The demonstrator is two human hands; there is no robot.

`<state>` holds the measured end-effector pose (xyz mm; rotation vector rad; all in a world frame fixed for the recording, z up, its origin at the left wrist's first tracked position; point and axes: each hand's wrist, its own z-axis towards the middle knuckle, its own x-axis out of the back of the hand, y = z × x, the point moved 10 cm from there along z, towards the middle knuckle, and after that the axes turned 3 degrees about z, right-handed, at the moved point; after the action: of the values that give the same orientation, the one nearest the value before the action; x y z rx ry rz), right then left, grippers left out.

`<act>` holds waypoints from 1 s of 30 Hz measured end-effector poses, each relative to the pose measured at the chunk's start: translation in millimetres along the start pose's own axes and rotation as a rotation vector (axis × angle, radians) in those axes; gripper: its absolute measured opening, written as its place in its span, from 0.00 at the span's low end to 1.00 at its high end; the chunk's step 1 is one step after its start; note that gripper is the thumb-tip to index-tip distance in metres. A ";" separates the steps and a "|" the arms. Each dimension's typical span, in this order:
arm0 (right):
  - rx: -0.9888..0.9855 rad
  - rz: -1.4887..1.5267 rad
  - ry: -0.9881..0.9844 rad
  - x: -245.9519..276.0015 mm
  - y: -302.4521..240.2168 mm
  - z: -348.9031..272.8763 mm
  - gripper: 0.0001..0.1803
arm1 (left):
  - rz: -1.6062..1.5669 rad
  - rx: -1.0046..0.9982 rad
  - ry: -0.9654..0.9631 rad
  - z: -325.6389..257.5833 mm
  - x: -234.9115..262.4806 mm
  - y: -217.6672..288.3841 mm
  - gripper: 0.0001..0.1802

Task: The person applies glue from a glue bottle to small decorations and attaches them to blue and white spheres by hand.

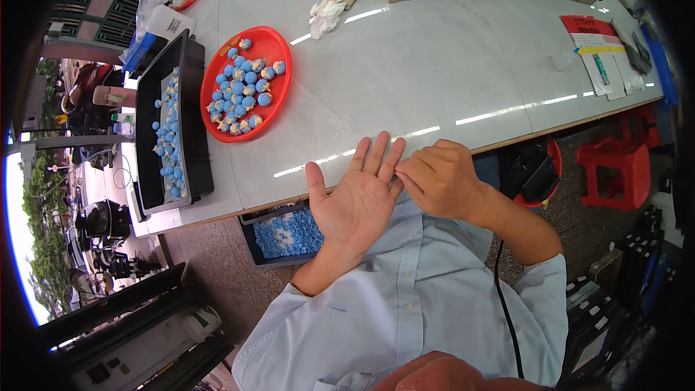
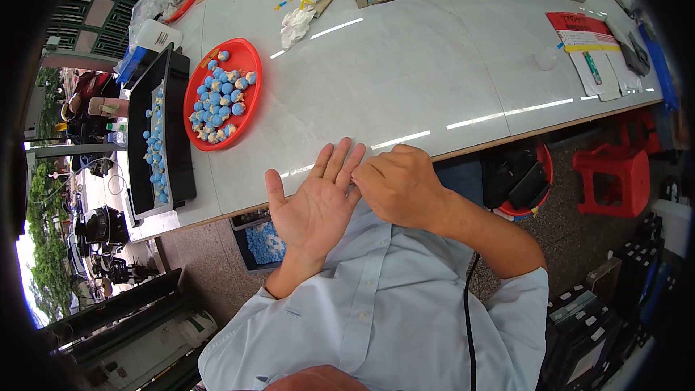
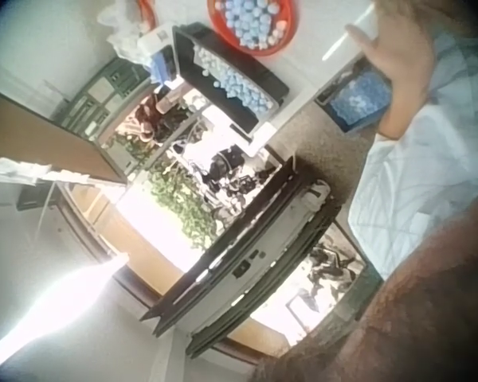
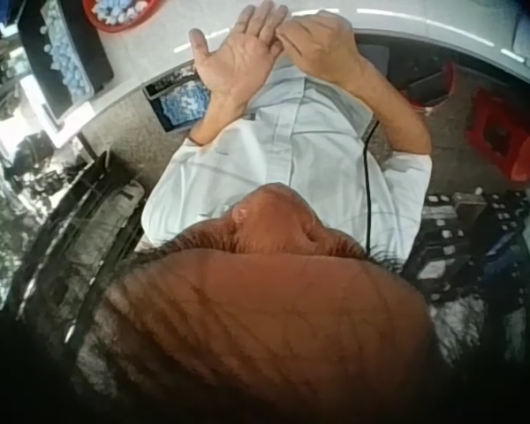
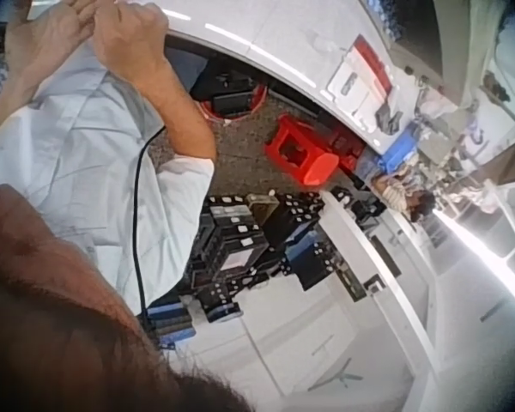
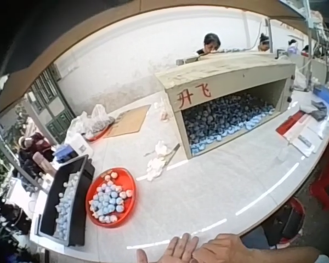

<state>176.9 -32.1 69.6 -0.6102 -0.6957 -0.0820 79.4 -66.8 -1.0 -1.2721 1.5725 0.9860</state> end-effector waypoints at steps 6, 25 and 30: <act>0.009 -0.053 -0.039 -4.5 -3.1 5.7 0.09 | -0.010 0.015 -0.001 0.2 1.2 -3.2 0.49; -0.046 -0.018 -0.026 -3.7 5.1 7.8 0.07 | -0.037 0.000 0.008 0.6 -1.3 -4.5 0.48; -0.118 0.019 0.040 11.9 17.6 3.5 0.08 | 0.015 -0.008 -0.007 0.5 -1.8 -2.1 0.47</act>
<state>188.7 -14.2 70.3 -0.7266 -0.6497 -0.1178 81.7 -66.1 0.5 -1.2628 1.5760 1.0064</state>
